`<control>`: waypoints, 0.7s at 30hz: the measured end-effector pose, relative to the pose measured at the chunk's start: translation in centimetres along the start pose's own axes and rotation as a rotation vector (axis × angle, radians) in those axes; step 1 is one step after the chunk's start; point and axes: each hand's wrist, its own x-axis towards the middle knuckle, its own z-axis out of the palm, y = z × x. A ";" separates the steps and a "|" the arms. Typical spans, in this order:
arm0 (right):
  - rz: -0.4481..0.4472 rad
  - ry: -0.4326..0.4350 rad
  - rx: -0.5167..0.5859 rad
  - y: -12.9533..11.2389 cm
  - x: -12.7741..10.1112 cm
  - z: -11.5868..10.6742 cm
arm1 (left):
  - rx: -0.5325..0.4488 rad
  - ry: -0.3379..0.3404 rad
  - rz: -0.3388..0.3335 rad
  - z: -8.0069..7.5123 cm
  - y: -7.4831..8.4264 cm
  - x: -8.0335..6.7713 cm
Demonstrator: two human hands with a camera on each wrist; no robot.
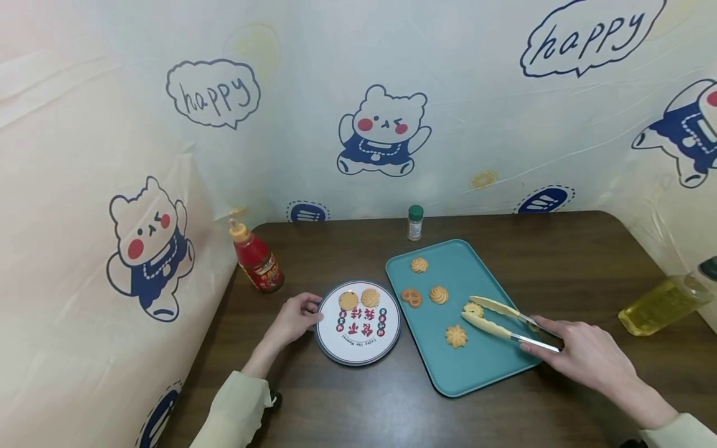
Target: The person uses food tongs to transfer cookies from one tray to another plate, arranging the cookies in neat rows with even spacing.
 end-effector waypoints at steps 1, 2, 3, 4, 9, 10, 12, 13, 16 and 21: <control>0.003 0.003 0.000 0.0 0.0 0.0 | 0.001 -0.001 0.000 0.0 0.0 0.0; 0.003 0.003 0.000 0.0 0.0 0.0 | 0.000 -0.001 0.000 0.0 0.0 0.0; 0.003 0.004 0.000 0.0 0.0 0.0 | -0.001 0.000 0.000 0.0 -0.1 0.0; 0.005 0.003 0.000 0.0 -0.1 0.0 | -0.003 0.000 0.000 0.0 -0.1 0.0; 0.011 -0.006 0.005 0.0 0.0 -0.1 | -0.010 0.005 0.005 0.0 -0.1 0.1; 0.014 -0.009 0.006 0.0 0.0 -0.1 | -0.010 0.006 0.004 0.0 -0.1 0.1; 0.015 -0.008 0.008 -0.1 0.1 -0.2 | -0.007 0.006 0.006 0.0 -0.1 0.0; 0.014 -0.007 0.009 -0.1 0.1 -0.2 | -0.007 0.007 0.005 0.0 -0.1 0.0; 0.011 -0.005 0.010 -0.1 0.1 -0.1 | -0.005 0.005 0.004 0.0 0.0 0.0; 0.005 0.005 0.006 0.0 0.0 -0.1 | -0.005 0.002 0.006 0.1 -0.1 0.1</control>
